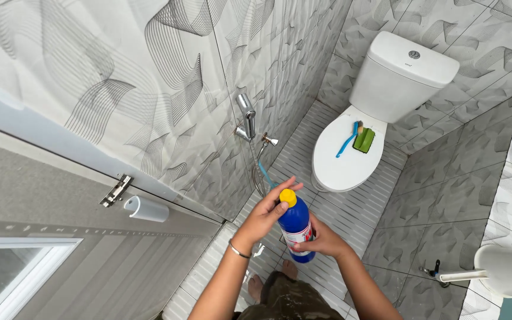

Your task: Cleaning the bathroom floor tiles around a toilet and drain using a cleaning solution and a long-handled brush.

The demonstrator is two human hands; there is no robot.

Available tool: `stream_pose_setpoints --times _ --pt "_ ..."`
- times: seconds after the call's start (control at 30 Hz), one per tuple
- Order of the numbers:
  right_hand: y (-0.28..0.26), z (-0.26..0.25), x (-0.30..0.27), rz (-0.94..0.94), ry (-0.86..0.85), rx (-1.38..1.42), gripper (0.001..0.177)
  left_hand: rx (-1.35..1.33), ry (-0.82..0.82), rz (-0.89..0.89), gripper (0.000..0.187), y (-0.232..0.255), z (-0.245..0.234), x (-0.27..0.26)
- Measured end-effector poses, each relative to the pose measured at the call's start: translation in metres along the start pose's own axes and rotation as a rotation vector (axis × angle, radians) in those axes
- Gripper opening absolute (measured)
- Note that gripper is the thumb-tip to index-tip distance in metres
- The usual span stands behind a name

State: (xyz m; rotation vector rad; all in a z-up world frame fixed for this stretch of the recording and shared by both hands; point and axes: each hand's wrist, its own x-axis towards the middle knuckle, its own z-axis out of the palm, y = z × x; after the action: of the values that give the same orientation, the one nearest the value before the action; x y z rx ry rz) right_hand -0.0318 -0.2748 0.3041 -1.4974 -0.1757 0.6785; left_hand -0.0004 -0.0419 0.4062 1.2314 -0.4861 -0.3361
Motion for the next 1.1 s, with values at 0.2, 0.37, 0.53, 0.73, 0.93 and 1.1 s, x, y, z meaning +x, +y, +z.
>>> stream_pose_setpoints --times 0.2,0.37,0.53,0.73,0.93,1.1 --pt "0.007 -0.021 -0.005 0.084 -0.263 0.136 0.100 -0.083 -0.010 -0.052 0.039 -0.004 -0.001 -0.003" --pt "-0.008 0.000 -0.004 0.053 -0.028 -0.011 0.100 0.045 0.239 -0.004 0.033 -0.022 0.016 -0.006" --pt "-0.026 0.016 -0.005 -0.016 0.244 -0.164 0.102 0.389 0.719 -0.050 0.032 -0.040 0.030 0.001" --pt "-0.016 -0.006 -0.008 -0.078 0.091 -0.318 0.102 0.173 0.423 0.103 0.063 -0.013 0.031 -0.001" --pt "-0.007 -0.023 -0.007 -0.101 0.181 -0.176 0.107 0.045 0.315 0.003 0.049 -0.024 0.030 -0.006" --pt "-0.004 -0.033 -0.008 -0.110 0.180 -0.223 0.107 0.360 0.380 0.054 0.067 -0.009 0.035 0.002"
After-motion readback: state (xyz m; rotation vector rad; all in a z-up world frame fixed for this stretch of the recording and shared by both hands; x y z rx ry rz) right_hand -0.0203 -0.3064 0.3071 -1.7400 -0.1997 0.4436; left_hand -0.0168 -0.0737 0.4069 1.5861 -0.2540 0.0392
